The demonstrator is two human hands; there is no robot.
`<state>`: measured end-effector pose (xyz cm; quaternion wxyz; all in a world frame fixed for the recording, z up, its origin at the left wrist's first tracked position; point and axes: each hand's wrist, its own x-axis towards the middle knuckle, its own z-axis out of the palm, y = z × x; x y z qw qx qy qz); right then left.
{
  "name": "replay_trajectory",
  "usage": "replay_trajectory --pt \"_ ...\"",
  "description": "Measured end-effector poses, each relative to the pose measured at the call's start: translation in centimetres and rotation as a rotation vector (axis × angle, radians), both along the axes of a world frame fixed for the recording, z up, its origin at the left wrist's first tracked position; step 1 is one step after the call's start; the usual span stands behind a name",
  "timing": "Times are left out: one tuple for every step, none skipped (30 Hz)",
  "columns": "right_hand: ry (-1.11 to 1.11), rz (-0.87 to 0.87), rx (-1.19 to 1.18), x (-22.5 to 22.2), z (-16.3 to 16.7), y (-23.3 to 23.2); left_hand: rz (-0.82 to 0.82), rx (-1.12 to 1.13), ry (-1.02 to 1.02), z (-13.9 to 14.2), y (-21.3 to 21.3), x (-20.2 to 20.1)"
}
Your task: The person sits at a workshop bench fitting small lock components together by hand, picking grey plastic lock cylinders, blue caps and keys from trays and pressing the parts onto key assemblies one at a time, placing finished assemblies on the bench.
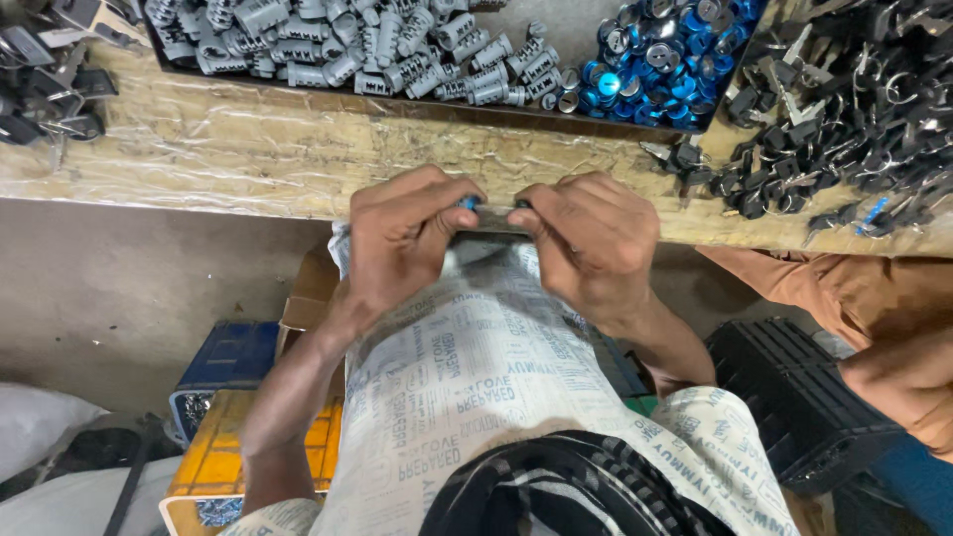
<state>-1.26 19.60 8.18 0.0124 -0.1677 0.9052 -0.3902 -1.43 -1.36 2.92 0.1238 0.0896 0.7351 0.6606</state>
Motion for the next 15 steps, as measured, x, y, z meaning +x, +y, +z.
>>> replay_trajectory --pt "0.039 0.040 0.038 0.0 0.3 -0.1 -0.046 -0.037 0.025 0.5 -0.3 0.1" --pt "0.080 0.080 0.078 0.1 0.6 -0.1 -0.092 -0.073 0.053 0.8 -0.6 0.2" --pt "0.070 0.074 0.055 0.2 0.8 -0.2 -0.105 -0.114 0.158 0.8 -0.7 0.2" --pt "0.058 0.069 0.031 0.2 1.0 -0.2 -0.116 -0.156 0.261 0.8 -0.8 0.4" --pt "0.047 0.063 0.009 0.3 1.1 -0.2 -0.127 -0.197 0.366 0.7 -0.8 0.5" --pt "0.021 0.035 -0.025 0.4 1.1 -0.1 -0.141 -0.221 0.418 0.6 -0.8 0.6" --pt "-0.006 0.010 -0.059 0.5 1.0 0.0 -0.153 -0.247 0.468 0.4 -0.7 0.8" --pt "-0.034 -0.014 -0.096 0.6 0.9 0.1 -0.163 -0.274 0.516 0.3 -0.6 0.9" --pt "0.012 -0.007 -0.070 0.8 0.7 0.1 -0.208 -0.276 0.473 0.0 -0.5 0.9" --pt "0.057 0.000 -0.045 1.0 0.5 0.1 -0.253 -0.279 0.429 -0.2 -0.3 0.7" --pt "0.097 0.006 -0.019 1.1 0.3 0.0 -0.299 -0.280 0.380 -0.3 0.0 0.6" --pt "0.081 -0.005 -0.038 1.3 0.1 -0.1 -0.290 -0.225 0.358 -0.3 0.3 0.5" --pt "0.070 -0.014 -0.053 1.3 -0.2 -0.1 -0.278 -0.167 0.339 -0.3 0.8 0.4" --pt "0.056 -0.020 -0.068 1.2 -0.4 -0.2 -0.265 -0.110 0.319 -0.3 1.5 0.4" --pt "0.070 -0.050 -0.045 1.2 -0.7 -0.4 -0.144 -0.074 0.237 -0.3 2.6 0.7"
